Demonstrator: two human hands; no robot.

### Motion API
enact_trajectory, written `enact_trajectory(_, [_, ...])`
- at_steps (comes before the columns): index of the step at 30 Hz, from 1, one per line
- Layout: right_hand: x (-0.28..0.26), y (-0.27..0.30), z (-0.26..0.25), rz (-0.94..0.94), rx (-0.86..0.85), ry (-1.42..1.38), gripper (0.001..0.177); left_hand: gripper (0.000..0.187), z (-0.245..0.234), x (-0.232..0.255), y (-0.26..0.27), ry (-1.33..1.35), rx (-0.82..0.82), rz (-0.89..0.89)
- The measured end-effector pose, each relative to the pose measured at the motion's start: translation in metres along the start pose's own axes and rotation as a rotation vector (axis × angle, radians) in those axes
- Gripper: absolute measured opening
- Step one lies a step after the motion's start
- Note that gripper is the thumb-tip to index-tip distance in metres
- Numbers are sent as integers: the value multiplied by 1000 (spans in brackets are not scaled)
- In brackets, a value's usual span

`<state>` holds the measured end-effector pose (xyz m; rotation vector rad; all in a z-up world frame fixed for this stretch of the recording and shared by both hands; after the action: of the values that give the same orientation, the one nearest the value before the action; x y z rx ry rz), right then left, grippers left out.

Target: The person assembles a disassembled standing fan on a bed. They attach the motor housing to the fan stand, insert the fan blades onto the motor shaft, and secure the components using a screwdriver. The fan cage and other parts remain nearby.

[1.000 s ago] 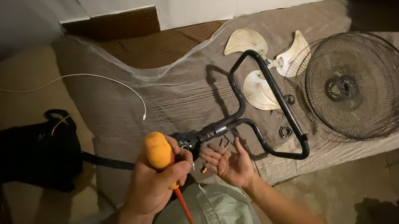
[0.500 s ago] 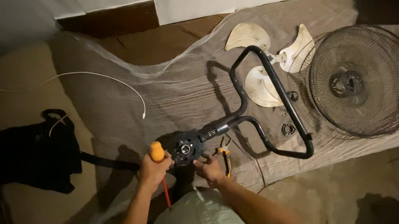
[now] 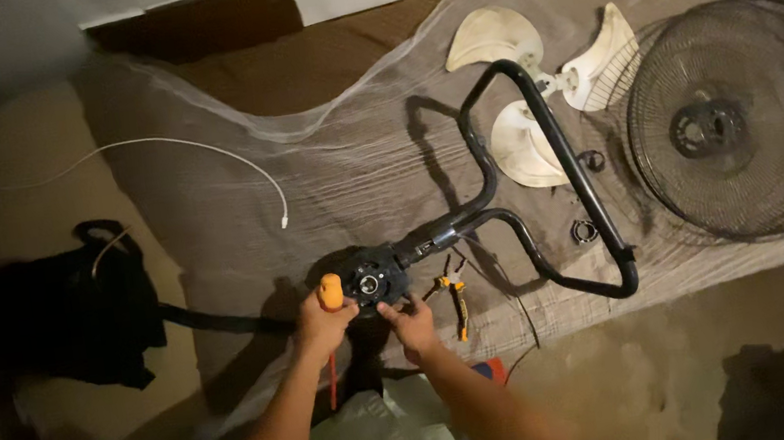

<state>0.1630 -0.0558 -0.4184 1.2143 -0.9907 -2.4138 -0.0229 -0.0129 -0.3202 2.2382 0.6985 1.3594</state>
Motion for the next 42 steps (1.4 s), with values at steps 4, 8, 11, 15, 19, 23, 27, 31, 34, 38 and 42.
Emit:
enact_trajectory(4, [6,0,-6,-91,102,282,53,24,22,-4,-4,30,8,-51])
enact_trajectory(8, [2,0,0,-125,161,409,68,26,38,-10,-7,50,71,-32])
enact_trajectory(11, [-9,9,7,-148,101,447,75,25,43,-17,-8,38,118,-84])
enact_trajectory(15, [-23,17,15,-86,145,509,80,25,47,-18,-3,1,152,-122])
enact_trajectory(19, [-26,17,15,-56,146,557,85,36,47,-8,1,-212,265,-109])
enact_trajectory(23, [-22,17,8,-217,210,811,103,40,52,-7,8,-292,283,-179])
enact_trajectory(27, [-20,12,5,-87,203,749,115,35,57,-6,7,-200,291,-210])
enact_trajectory(31, [-27,14,8,-66,196,708,116,38,58,-5,9,-64,270,-223])
enact_trajectory(34, [-32,16,12,-2,192,694,117,38,54,-2,11,-125,268,-258])
enact_trajectory(38, [-34,18,14,2,220,729,116,35,55,-2,12,-67,242,-271])
enact_trajectory(42, [-34,18,13,-84,199,763,110,35,60,-4,9,35,277,-251])
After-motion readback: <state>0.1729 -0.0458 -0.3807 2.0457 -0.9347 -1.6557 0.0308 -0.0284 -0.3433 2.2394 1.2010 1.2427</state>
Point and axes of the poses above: each hand's wrist, its own y-axis away from the middle knuckle, its own z-axis out of the palm, x = y × z, the point moved 2 cm from there along -y, towards the middle knuckle, and after that the axes turned 13 degrees about -y, right-handed, at the moved point
